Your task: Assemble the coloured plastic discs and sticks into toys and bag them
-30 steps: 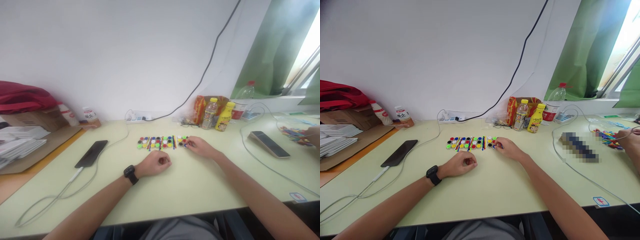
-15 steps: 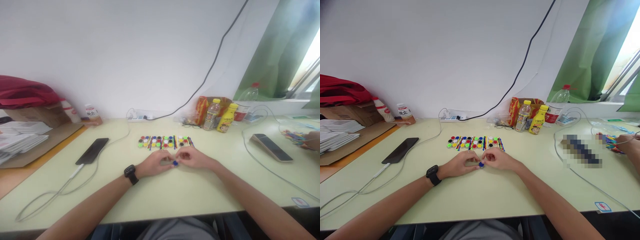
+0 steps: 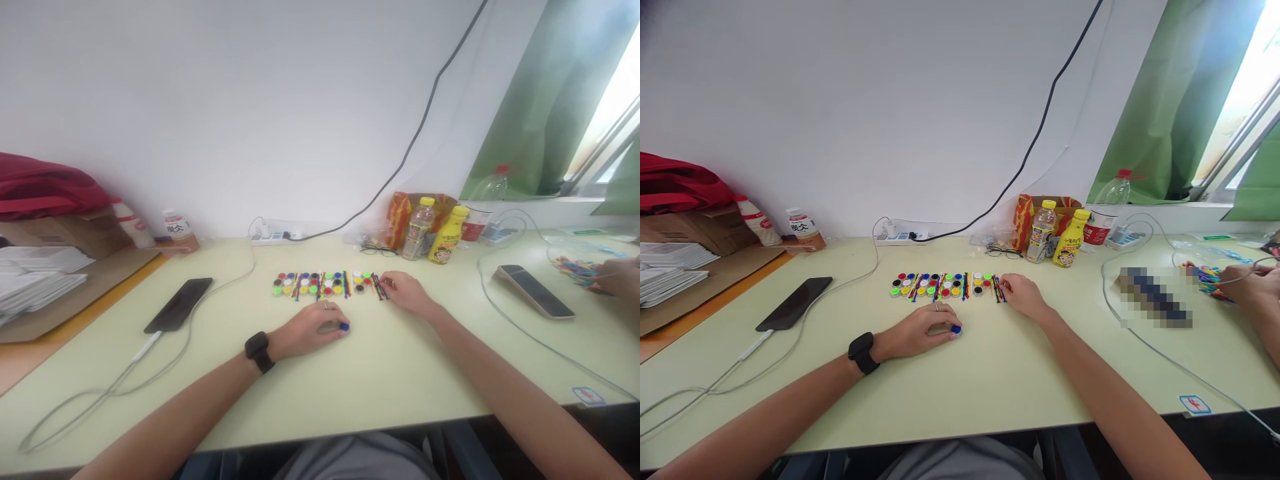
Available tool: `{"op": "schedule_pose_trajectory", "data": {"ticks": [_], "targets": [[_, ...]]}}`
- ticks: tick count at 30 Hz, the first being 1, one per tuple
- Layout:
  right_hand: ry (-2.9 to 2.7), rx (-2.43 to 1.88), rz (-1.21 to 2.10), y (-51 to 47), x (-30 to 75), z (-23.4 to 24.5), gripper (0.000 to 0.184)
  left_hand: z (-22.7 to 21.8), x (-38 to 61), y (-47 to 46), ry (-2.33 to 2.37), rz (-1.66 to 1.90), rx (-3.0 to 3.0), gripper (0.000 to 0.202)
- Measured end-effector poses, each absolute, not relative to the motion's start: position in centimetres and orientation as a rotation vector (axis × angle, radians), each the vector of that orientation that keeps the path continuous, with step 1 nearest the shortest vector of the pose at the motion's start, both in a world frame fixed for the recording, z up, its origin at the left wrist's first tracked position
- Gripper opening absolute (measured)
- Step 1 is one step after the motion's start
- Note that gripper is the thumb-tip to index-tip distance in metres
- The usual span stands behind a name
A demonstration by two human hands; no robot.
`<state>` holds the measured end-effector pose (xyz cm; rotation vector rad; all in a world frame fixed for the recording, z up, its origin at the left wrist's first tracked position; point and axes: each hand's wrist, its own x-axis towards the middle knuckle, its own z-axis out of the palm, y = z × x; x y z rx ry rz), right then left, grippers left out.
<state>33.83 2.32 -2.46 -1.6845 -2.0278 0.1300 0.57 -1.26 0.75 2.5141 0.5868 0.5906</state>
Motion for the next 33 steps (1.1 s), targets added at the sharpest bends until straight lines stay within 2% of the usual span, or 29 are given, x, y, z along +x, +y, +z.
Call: {"op": "schedule_pose_trajectory", "data": {"ticks": [10,19,25,30,33], "targets": [[-1.88,-1.67,0.115,2.4,35.0,-1.5,0.009,1.1,0.5,-1.7,0.684,0.573,2.43,0.025],[-1.613,-1.375,0.493,1.2,32.5,0.2,0.012,0.2,1.0,-1.3,0.683,0.64,2.303,0.032],[-1.662,-1.158,0.77,-0.5,28.8,1.3,0.029,-0.2,1.3,-1.0,0.652,0.647,2.273,0.028],[-1.668,-1.056,0.939,-2.6,25.7,0.7,0.034,0.3,1.3,-1.0,0.658,0.638,2.294,0.026],[-1.69,-1.062,0.961,-3.4,24.9,0.3,0.033,0.5,1.1,-1.1,0.658,0.633,2.288,0.035]]}}
